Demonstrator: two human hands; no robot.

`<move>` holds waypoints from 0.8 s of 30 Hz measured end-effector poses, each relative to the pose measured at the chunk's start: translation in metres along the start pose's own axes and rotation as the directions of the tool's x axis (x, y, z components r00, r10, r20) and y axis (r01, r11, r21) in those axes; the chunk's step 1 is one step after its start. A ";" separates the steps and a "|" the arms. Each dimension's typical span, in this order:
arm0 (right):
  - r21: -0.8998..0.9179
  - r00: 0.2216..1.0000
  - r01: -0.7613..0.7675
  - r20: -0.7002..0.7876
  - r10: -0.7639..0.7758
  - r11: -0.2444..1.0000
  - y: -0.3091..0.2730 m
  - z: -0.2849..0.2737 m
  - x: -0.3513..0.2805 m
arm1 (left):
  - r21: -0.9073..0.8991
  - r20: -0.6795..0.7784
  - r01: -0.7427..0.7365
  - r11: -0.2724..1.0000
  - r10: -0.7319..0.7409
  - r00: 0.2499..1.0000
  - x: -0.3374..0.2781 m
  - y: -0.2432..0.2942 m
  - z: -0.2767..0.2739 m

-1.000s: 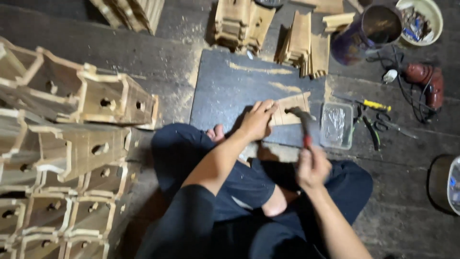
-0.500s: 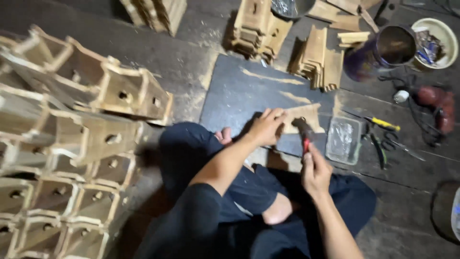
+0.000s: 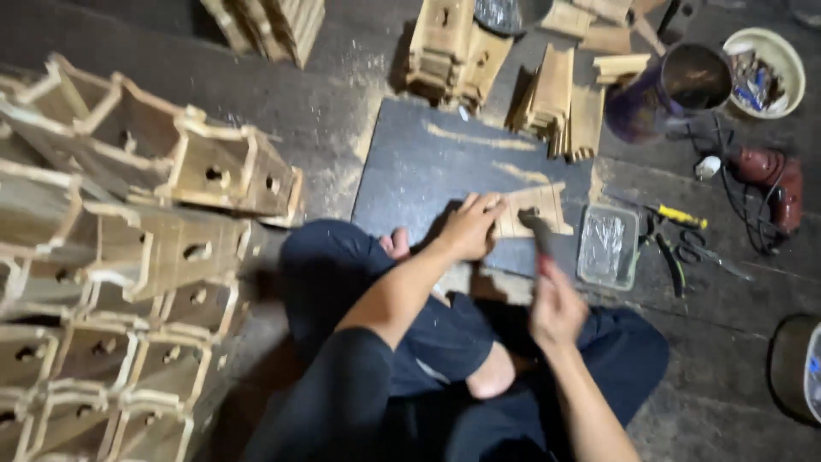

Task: Assembling small wooden boxes by aligning pre-cut panels and hammering nails into them.

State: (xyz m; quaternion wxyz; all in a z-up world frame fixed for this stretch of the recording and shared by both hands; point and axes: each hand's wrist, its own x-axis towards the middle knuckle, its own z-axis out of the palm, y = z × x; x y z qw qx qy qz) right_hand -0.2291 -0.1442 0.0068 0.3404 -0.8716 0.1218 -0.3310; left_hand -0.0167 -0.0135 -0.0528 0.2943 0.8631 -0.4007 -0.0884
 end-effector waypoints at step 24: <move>-0.284 0.937 0.024 0.340 0.077 0.959 -0.022 -0.045 -0.017 | 0.035 0.173 0.015 0.999 -0.021 0.985 -0.001 0.015 -0.053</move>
